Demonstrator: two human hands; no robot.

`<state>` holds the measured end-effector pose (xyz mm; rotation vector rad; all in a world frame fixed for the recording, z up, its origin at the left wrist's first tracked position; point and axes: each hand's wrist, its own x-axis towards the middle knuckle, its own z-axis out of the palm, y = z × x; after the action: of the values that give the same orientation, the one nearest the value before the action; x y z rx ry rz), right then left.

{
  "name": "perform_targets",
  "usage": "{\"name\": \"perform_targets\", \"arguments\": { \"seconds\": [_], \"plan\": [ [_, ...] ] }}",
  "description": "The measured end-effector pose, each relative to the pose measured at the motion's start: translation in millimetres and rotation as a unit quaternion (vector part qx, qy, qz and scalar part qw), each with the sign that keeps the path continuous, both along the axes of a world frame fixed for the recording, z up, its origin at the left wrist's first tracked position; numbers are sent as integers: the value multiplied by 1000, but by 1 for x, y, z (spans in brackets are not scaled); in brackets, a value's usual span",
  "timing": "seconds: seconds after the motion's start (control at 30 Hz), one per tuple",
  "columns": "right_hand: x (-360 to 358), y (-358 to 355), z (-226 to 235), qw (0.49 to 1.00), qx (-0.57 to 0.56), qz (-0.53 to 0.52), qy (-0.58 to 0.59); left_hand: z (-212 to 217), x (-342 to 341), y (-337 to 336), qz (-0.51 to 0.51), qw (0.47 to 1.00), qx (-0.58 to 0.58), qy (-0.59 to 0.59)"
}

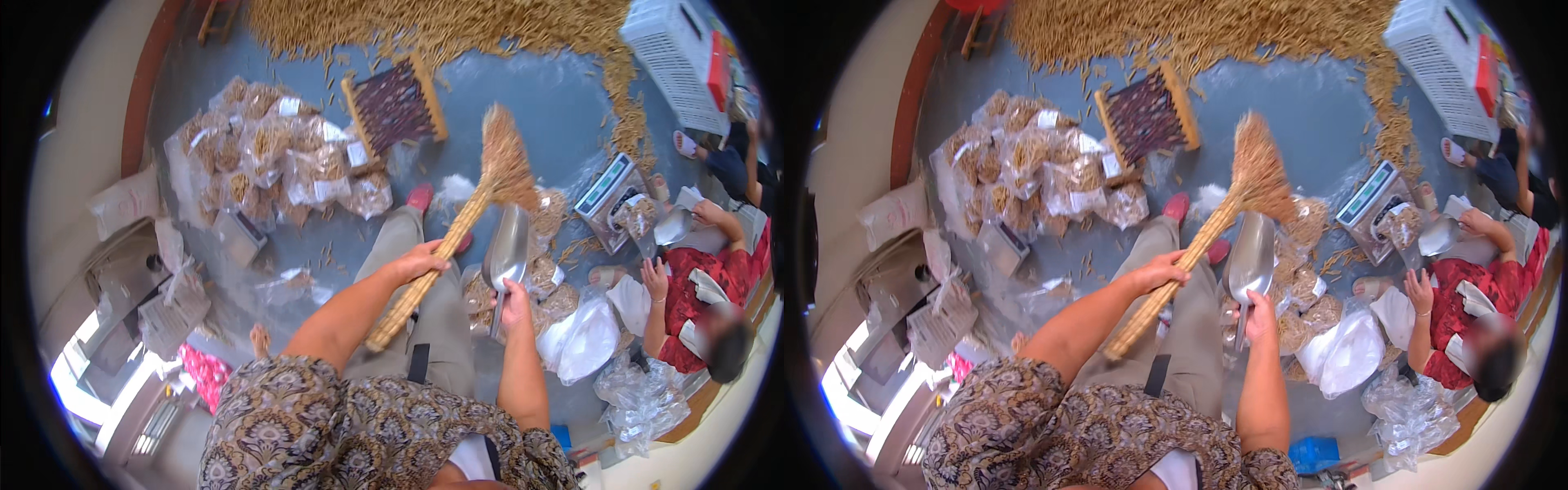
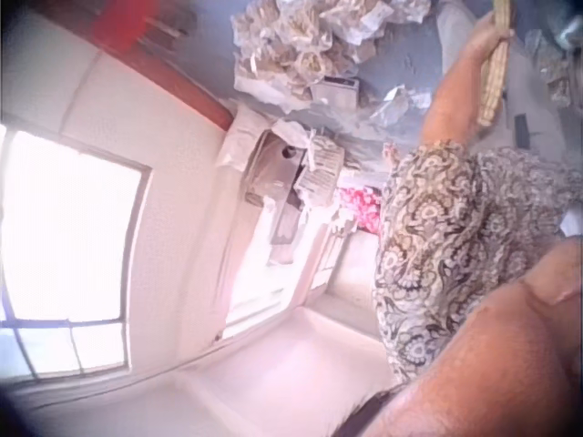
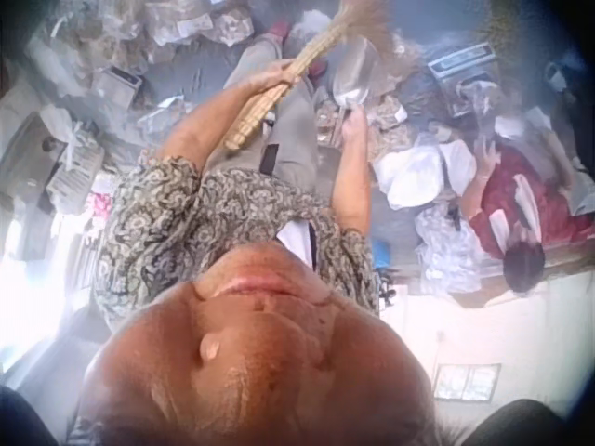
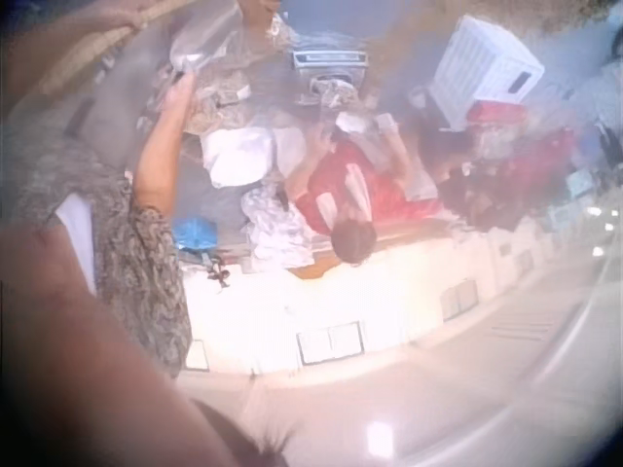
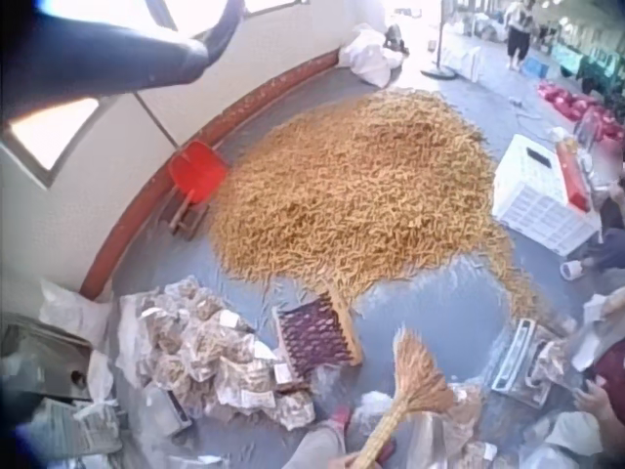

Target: The person sweeps scattered dried noodles from the floor using a broom and dustpan, then pours the collected noodles into a large white sack. The person also picks up stray noodles by hand and places them into the dustpan.

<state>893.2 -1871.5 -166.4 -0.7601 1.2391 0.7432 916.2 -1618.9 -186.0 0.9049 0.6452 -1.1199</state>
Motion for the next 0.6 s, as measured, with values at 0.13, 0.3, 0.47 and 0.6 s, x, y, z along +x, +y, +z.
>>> {"name": "perform_targets", "arguments": {
  "seconds": [0.13,0.3,0.47,0.6],
  "plan": [
    [1,35,-63,997,77,-5,27,-63,-30,-26,-96,994,59,15],
    [-12,55,-113,987,110,83,79,-56,-28,-5,-280,959,14,40],
    [-9,63,-133,978,157,109,82,-89,-25,23,-288,953,-58,73],
    [-2,75,-133,977,151,122,84,-106,-22,30,-338,935,-91,60]
  ]
}}
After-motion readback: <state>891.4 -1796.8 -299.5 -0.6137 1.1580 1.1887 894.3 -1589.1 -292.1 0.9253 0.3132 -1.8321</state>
